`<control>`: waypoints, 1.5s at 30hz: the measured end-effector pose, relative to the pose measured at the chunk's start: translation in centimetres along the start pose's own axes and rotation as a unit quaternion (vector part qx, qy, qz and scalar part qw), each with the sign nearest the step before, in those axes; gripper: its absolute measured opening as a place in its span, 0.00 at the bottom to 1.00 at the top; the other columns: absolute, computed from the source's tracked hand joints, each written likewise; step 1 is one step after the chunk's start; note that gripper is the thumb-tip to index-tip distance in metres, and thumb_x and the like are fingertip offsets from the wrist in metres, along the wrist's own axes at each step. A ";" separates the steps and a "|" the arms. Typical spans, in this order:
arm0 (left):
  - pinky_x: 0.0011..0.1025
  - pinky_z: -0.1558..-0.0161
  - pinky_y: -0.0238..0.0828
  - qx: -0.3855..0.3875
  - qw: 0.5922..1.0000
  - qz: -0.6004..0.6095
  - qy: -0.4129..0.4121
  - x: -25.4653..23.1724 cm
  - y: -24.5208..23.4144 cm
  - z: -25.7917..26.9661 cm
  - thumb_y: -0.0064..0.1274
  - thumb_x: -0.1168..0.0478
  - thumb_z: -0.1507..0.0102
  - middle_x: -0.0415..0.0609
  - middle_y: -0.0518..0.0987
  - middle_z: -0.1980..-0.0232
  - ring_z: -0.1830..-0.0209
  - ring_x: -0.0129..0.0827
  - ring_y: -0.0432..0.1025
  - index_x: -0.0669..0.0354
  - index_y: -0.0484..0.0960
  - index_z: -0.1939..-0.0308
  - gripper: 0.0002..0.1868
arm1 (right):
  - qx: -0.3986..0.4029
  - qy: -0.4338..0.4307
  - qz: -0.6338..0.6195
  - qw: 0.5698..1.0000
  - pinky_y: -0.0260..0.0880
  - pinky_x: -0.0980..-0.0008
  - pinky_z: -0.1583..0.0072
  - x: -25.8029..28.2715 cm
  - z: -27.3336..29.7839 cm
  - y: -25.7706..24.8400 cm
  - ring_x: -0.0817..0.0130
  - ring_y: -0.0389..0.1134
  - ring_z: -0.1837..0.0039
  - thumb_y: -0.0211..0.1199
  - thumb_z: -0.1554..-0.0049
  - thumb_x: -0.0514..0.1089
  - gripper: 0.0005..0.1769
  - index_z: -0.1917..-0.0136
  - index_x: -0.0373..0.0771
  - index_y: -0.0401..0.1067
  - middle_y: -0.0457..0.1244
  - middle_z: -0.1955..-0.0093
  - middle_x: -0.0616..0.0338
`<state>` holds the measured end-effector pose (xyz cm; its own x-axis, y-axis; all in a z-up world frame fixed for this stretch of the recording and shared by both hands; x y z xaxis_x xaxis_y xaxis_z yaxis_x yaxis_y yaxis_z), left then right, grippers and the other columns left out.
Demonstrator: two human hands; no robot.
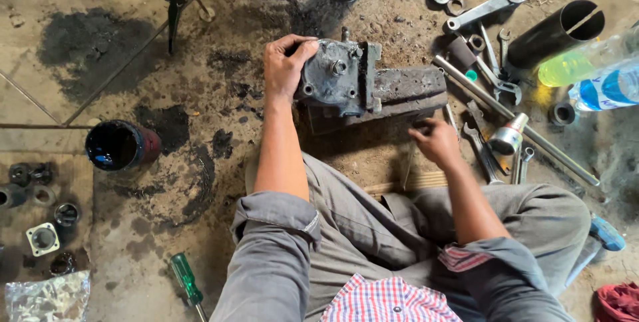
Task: The person unscrews bolts, pries open a metal housing, and works on the internal components of a mechanical device using a screwdriver, a wrench, and a cloth.
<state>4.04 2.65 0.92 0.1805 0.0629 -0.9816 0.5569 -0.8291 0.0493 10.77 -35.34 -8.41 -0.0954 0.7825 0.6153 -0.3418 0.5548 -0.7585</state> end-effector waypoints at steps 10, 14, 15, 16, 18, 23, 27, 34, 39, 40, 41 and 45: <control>0.23 0.61 0.73 0.005 1.000 -0.010 0.011 -0.3 0.0 -0.1 0.62 0.62 0.41 0.44 0.86 0.66 0.67 0.23 0.77 0.65 0.90 0.62 0.09 | -0.208 -0.263 0.064 0.940 0.67 0.54 0.57 22.0 -2.1 -1.1 0.50 0.69 0.57 0.70 0.40 0.57 0.20 0.57 0.37 0.77 0.66 0.58 0.51; 0.24 0.59 0.74 0.006 0.999 -0.028 0.031 -0.7 -0.1 -0.2 0.62 0.61 0.41 0.45 0.87 0.65 0.65 0.24 0.78 0.64 0.90 0.62 0.10 | -0.195 -0.311 0.067 0.928 0.68 0.53 0.55 23.5 -2.5 -0.6 0.50 0.70 0.56 0.70 0.41 0.47 0.11 0.54 0.36 0.78 0.67 0.57 0.51; 0.24 0.61 0.74 0.002 1.000 -0.028 0.012 -0.5 -0.2 0.1 0.62 0.60 0.42 0.44 0.87 0.67 0.67 0.24 0.78 0.63 0.90 0.62 0.10 | -0.183 -0.329 0.053 0.925 0.69 0.53 0.55 23.4 -2.3 -0.6 0.50 0.70 0.56 0.70 0.43 0.43 0.09 0.52 0.35 0.79 0.67 0.57 0.50; 0.24 0.63 0.73 0.002 1.000 -0.028 -0.004 -0.4 -0.2 -0.1 0.62 0.60 0.43 0.44 0.86 0.68 0.69 0.25 0.78 0.63 0.90 0.62 0.10 | -0.171 -0.365 0.009 0.915 0.71 0.55 0.51 23.5 -2.0 -1.0 0.51 0.71 0.52 0.68 0.45 0.39 0.09 0.50 0.35 0.79 0.68 0.53 0.50; 0.25 0.64 0.73 0.001 1.000 -0.021 -0.014 -0.5 -0.1 -0.1 0.62 0.60 0.43 0.44 0.86 0.69 0.71 0.26 0.78 0.63 0.90 0.63 0.10 | -0.147 -0.434 -0.080 0.885 0.75 0.60 0.43 23.6 -1.2 -1.9 0.54 0.73 0.45 0.64 0.48 0.31 0.15 0.47 0.35 0.79 0.70 0.45 0.50; 0.25 0.63 0.73 0.000 0.999 -0.031 0.007 -0.6 0.0 -0.2 0.62 0.60 0.42 0.44 0.86 0.68 0.69 0.26 0.78 0.63 0.90 0.62 0.10 | -0.112 -0.318 -0.131 0.932 0.76 0.68 0.48 23.6 -1.8 -2.0 0.63 0.73 0.48 0.72 0.45 0.33 0.13 0.46 0.33 0.78 0.69 0.46 0.50; 0.24 0.62 0.73 0.003 1.000 -0.019 0.011 -0.9 0.0 -0.4 0.62 0.60 0.42 0.45 0.86 0.68 0.68 0.25 0.78 0.63 0.91 0.62 0.11 | -0.130 -0.339 -0.147 0.920 0.78 0.68 0.48 22.6 -2.4 -1.8 0.65 0.74 0.47 0.69 0.47 0.29 0.12 0.48 0.34 0.80 0.70 0.48 0.52; 0.24 0.58 0.73 0.010 1.000 -0.005 0.006 -0.5 -0.1 -0.2 0.62 0.61 0.43 0.44 0.86 0.66 0.66 0.25 0.77 0.64 0.90 0.62 0.10 | -0.055 -0.176 -0.401 0.897 0.72 0.73 0.54 10.2 -6.5 -7.7 0.74 0.70 0.58 0.72 0.38 0.38 0.06 0.49 0.34 0.80 0.71 0.58 0.59; 0.24 0.55 0.73 -0.002 1.000 0.004 -0.020 0.6 -0.4 -0.3 0.63 0.62 0.44 0.43 0.85 0.65 0.64 0.26 0.76 0.65 0.90 0.62 0.10 | -0.146 -0.011 -0.348 0.926 0.69 0.77 0.57 -5.6 -8.5 -15.6 0.77 0.70 0.60 0.74 0.41 0.38 0.09 0.47 0.35 0.80 0.71 0.57 0.61; 0.24 0.55 0.73 0.004 1.000 0.005 -0.014 0.6 -0.6 -0.3 0.63 0.63 0.43 0.43 0.85 0.64 0.63 0.26 0.76 0.65 0.90 0.60 0.11 | -0.158 0.002 -0.372 0.915 0.73 0.75 0.56 -8.3 -8.9 -16.8 0.75 0.72 0.59 0.73 0.43 0.36 0.09 0.49 0.34 0.80 0.72 0.57 0.60; 0.24 0.54 0.72 0.010 1.000 0.007 -0.008 0.5 -0.6 -0.3 0.62 0.63 0.43 0.43 0.85 0.63 0.62 0.26 0.76 0.65 0.90 0.59 0.11 | -0.169 0.015 -0.396 0.903 0.76 0.74 0.54 -10.9 -9.2 -17.6 0.74 0.74 0.59 0.73 0.45 0.35 0.09 0.51 0.33 0.79 0.72 0.58 0.59; 0.25 0.53 0.73 0.004 1.000 0.009 -0.010 0.1 -0.9 0.0 0.60 0.65 0.42 0.44 0.85 0.62 0.62 0.28 0.76 0.67 0.89 0.58 0.11 | -0.190 0.114 -0.238 0.946 0.70 0.68 0.57 -18.8 -9.5 -16.9 0.69 0.69 0.62 0.73 0.49 0.34 0.09 0.53 0.32 0.82 0.70 0.60 0.53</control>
<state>3.57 3.44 0.80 0.1745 0.0368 -0.9840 0.5478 -0.8340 0.0660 27.21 -56.75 -9.21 0.2037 0.4355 0.8768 0.0693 0.8870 -0.4566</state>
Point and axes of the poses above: each hand's wrist, its own z-axis away from the middle knuckle, its own y-axis out of the palm, x = y × z, the point moved 5 cm from there along -z, towards the middle knuckle
